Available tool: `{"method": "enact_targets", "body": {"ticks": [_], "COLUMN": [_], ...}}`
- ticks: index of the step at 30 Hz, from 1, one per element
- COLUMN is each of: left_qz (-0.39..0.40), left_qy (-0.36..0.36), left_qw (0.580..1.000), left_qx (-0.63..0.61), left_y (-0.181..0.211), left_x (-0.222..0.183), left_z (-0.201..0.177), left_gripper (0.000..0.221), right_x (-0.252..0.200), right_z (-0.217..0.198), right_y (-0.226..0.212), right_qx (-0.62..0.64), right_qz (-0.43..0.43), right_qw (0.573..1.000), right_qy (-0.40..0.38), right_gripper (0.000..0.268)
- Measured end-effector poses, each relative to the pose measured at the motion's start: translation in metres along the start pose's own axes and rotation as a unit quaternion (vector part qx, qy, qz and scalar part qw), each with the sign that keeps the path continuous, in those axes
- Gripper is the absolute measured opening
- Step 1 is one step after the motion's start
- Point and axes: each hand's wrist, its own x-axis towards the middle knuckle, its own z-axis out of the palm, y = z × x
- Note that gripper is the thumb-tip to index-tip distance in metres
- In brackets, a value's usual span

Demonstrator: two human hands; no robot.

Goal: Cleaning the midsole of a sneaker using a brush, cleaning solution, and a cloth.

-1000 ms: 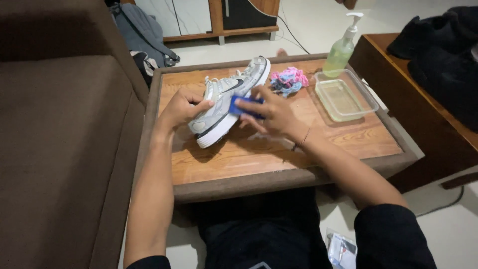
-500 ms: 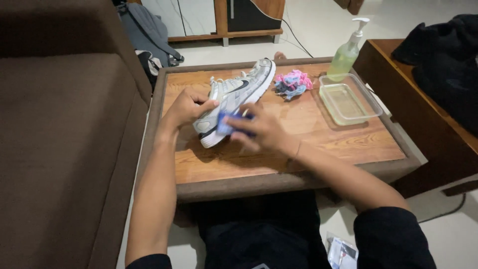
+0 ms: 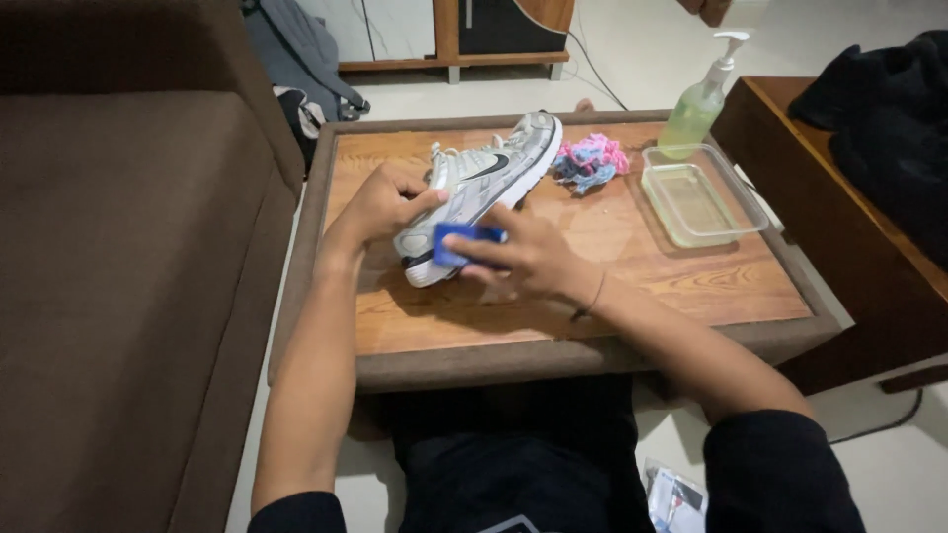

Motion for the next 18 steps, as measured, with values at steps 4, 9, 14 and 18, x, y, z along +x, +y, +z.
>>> {"method": "enact_targets", "body": {"ticks": [4, 9, 14, 18], "left_qz": [-0.010, -0.058, -0.054, -0.077], "left_qy": [0.003, 0.004, 0.002, -0.003], "left_qw": [1.000, 0.998, 0.998, 0.997], "left_qx": [0.005, -0.026, -0.028, -0.031], "left_y": [0.007, 0.005, 0.022, 0.024], "left_x": [-0.003, -0.001, -0.003, -0.001], "left_z": [0.000, 0.001, -0.001, 0.001], "left_gripper": [0.050, 0.051, 0.050, 0.052], "right_x": [0.013, 0.011, 0.016, 0.010], "right_z": [-0.002, -0.027, -0.004, 0.006], "right_y": [-0.004, 0.034, 0.001, 0.018], "right_qx": [-0.032, -0.044, -0.046, -0.070], "right_qz": [-0.041, -0.040, -0.055, -0.060], "right_qw": [0.999, 0.998, 0.997, 0.996], "right_qy": [-0.009, -0.014, -0.002, -0.004], "right_gripper": [0.032, 0.032, 0.035, 0.038]}}
